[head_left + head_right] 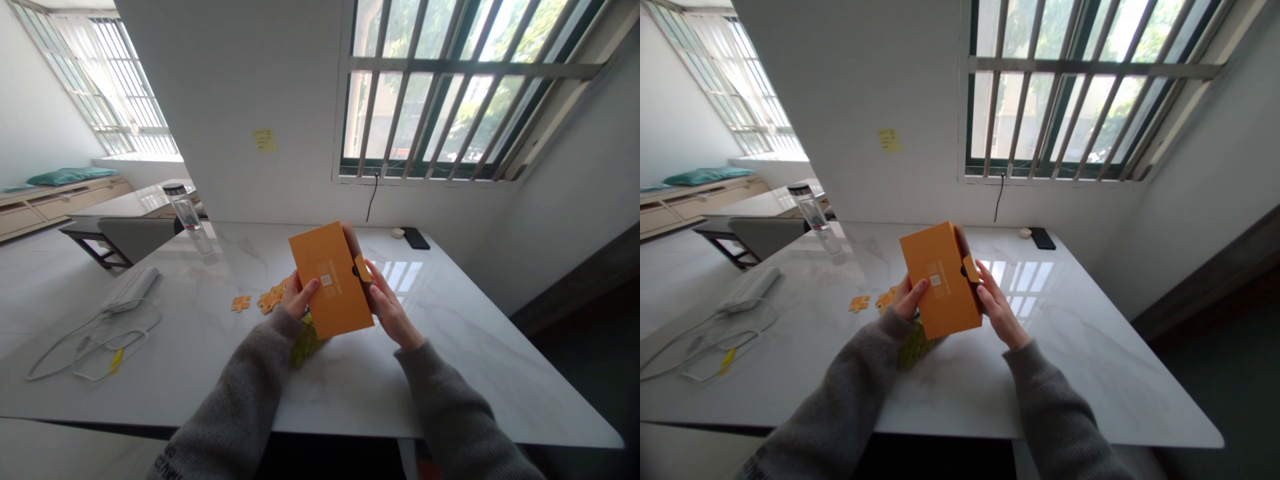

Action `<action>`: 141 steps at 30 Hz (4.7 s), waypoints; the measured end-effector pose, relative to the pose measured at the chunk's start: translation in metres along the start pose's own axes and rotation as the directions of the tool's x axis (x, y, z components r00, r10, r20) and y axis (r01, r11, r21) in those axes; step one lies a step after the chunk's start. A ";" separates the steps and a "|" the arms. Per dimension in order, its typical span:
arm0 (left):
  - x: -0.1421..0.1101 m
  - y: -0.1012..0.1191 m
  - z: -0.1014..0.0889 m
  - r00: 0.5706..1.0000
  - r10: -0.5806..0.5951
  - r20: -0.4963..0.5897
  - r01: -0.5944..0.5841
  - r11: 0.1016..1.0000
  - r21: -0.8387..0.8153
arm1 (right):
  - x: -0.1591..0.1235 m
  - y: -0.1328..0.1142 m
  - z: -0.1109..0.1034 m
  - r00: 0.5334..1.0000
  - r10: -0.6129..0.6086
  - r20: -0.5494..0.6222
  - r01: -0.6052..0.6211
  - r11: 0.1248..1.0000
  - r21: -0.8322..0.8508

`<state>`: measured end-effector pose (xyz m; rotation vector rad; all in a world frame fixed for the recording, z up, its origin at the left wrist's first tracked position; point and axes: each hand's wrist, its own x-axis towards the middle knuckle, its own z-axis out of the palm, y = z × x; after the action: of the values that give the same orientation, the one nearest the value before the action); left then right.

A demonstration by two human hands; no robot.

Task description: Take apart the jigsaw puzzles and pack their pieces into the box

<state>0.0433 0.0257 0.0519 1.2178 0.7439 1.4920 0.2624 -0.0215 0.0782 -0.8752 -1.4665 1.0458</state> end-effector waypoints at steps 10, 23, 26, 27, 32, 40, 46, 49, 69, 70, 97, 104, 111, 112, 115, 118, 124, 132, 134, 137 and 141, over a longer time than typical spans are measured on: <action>-0.002 0.009 0.003 0.998 -0.011 0.060 0.009 0.999 0.034 | 0.005 0.000 -0.005 1.000 -0.013 -0.013 0.012 0.999 -0.050; -0.003 0.008 0.004 0.997 -0.011 0.080 0.010 1.000 0.010 | 0.008 -0.012 -0.005 0.998 -0.055 -0.013 0.052 0.987 -0.154; -0.003 0.009 0.003 0.996 -0.022 0.088 0.021 1.000 0.012 | 0.008 -0.010 -0.007 0.999 -0.047 -0.020 0.043 0.986 -0.164; -0.003 0.009 0.003 0.995 -0.023 0.093 0.022 1.000 0.014 | 0.007 -0.010 -0.007 0.999 -0.044 -0.026 0.039 0.986 -0.165; -0.003 0.008 0.003 0.994 -0.012 0.107 0.012 1.000 0.003 | 0.006 -0.010 -0.007 0.999 -0.039 -0.035 0.032 0.985 -0.171; -0.003 0.010 0.005 0.997 -0.015 0.079 0.014 1.000 0.013 | 0.004 -0.018 -0.006 0.998 -0.057 -0.025 0.051 0.977 -0.205; -0.004 0.014 0.007 0.995 -0.011 0.094 0.011 1.000 -0.001 | 0.003 -0.022 -0.008 0.997 -0.075 0.000 0.073 0.968 -0.238; -0.005 0.015 0.008 0.996 0.003 0.090 -0.003 1.000 -0.004 | 0.003 -0.022 -0.008 0.997 -0.080 0.022 0.083 0.957 -0.279; -0.004 -0.004 0.008 0.994 0.080 0.072 -0.081 0.997 0.009 | -0.005 -0.040 -0.011 0.931 -0.350 -0.101 0.128 0.573 -0.809; -0.004 -0.005 0.008 0.995 0.077 0.062 -0.079 0.996 0.030 | -0.003 -0.041 -0.014 0.935 -0.344 -0.093 0.082 0.461 -0.883; -0.007 -0.002 -0.001 0.915 0.390 0.099 -0.356 0.670 0.651 | 0.017 0.039 -0.008 0.986 0.093 0.141 0.161 -0.274 -0.948; -0.013 -0.001 0.001 0.906 0.383 0.182 -0.404 0.649 0.645 | 0.040 0.046 -0.078 0.989 0.118 -0.091 -0.049 -0.324 -0.945; -0.015 -0.001 0.006 0.899 0.376 0.224 -0.426 0.636 0.643 | 0.029 0.072 -0.083 0.982 0.019 0.190 0.191 -0.114 -0.975; -0.016 -0.002 0.006 0.898 0.377 0.227 -0.429 0.637 0.641 | 0.029 0.081 -0.079 0.983 0.021 0.185 0.186 -0.041 -0.982; -0.016 -0.002 0.005 0.900 0.371 0.229 -0.427 0.641 0.638 | 0.036 0.109 -0.078 0.999 0.008 0.050 0.049 0.124 -0.991; -0.015 -0.004 0.002 0.907 0.362 0.217 -0.413 0.655 0.632 | 0.047 0.129 -0.094 0.990 -0.049 -0.133 -0.118 0.235 -0.965; -0.021 0.000 -0.017 0.924 0.296 0.242 -0.380 0.631 0.676 | 0.055 0.138 -0.130 0.965 -0.085 -0.249 -0.209 0.327 -0.922; -0.020 0.024 -0.145 0.954 0.278 0.113 -0.198 0.302 0.932 | 0.044 0.120 -0.092 0.978 -0.172 -0.117 -0.016 0.501 -0.865; -0.023 0.021 -0.178 0.967 0.244 0.073 -0.112 0.148 0.983 | 0.037 0.107 -0.061 0.975 -0.222 -0.009 0.119 0.553 -0.825; -0.032 0.014 -0.206 0.995 0.096 0.028 -0.028 0.004 1.000 | 0.019 0.084 -0.010 0.952 -0.269 0.147 0.284 0.592 -0.755; -0.034 0.012 -0.209 0.993 -0.083 0.086 -0.092 -0.072 0.993 | -0.013 0.051 0.051 0.871 -0.287 0.400 0.492 0.530 -0.691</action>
<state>-0.1592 0.0184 -0.0092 2.3884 1.9925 0.5230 0.2127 -0.0237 0.0244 -0.9384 -2.2719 0.1012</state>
